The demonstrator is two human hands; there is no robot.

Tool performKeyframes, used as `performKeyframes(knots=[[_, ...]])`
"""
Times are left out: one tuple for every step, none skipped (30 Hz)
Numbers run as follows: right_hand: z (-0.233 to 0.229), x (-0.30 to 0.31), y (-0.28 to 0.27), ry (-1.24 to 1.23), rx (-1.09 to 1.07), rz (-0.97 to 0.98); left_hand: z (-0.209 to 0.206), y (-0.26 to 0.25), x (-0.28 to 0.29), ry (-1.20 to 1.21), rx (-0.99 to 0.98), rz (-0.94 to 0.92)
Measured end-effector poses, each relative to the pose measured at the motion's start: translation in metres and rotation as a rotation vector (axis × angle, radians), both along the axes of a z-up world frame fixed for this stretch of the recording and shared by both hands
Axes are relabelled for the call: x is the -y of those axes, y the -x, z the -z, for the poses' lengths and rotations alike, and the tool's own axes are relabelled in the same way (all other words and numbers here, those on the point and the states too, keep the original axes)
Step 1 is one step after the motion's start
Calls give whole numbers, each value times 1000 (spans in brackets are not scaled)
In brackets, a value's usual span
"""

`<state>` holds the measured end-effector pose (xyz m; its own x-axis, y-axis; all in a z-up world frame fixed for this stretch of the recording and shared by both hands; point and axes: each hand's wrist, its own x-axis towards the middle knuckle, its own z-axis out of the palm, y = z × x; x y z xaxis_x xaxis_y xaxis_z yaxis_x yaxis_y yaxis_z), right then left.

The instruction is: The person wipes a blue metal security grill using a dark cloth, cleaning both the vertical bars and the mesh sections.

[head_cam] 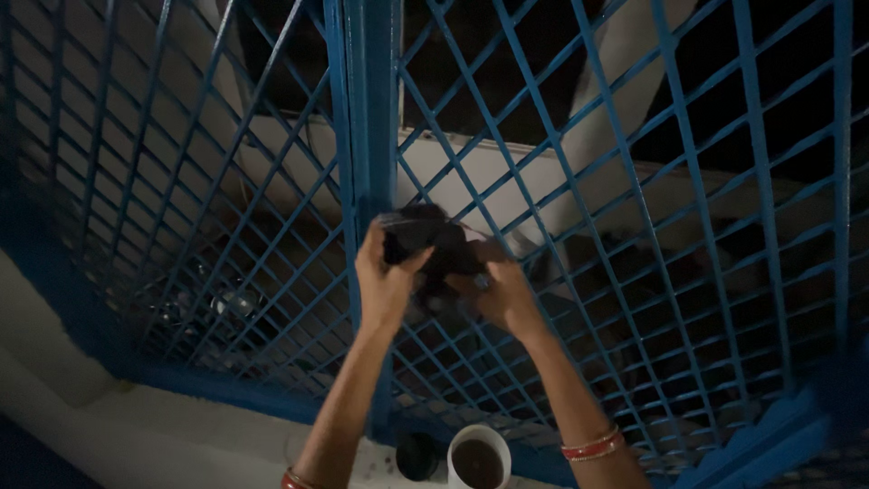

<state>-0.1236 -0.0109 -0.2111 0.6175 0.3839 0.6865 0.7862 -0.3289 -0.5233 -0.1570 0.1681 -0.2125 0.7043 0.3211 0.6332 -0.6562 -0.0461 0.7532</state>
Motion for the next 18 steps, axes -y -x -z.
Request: performKeyframes(knots=[[1,-2,-2,86,-110,42,-5,2,-4,30,27,36],[3,-2,-4,85,-113,38,-10,4,-7,29,25,32],[3,-3,-6,33,-158,41,-15,4,-11,60,9,52],[3,-3,-8,-18,-203,44,-20,5,-15,91,-6,73],[3,0,-8,-18,-205,38,-23,5,-21,90,-7,66],[3,6,-9,-58,-317,111,-26,6,-29,153,-31,55],[2,10,-10,-95,-426,183,-27,7,-35,218,-52,42],[0,11,-15,-92,-425,176,-26,8,-38,220,-50,35],[-3,11,-22,-94,-329,185,-24,10,-40,138,-85,-32],[-5,9,-26,-96,-234,196,-22,12,-42,56,-120,-98],[-6,10,-26,-96,-231,192,-20,12,-42,56,-117,-101],[-9,11,-24,-23,-12,121,-18,12,-42,56,-35,-27],[-12,14,-19,56,203,51,-16,12,-42,56,44,50],[-17,15,-14,55,204,50,-15,11,-42,56,45,49],[-21,15,-10,95,51,69,-14,10,-43,79,77,83],[-24,13,-7,137,-102,85,-13,9,-45,102,108,118],[-27,11,-6,137,-101,84,-10,10,-47,102,109,117],[-29,7,-7,69,118,77,-8,10,-48,83,77,148]])
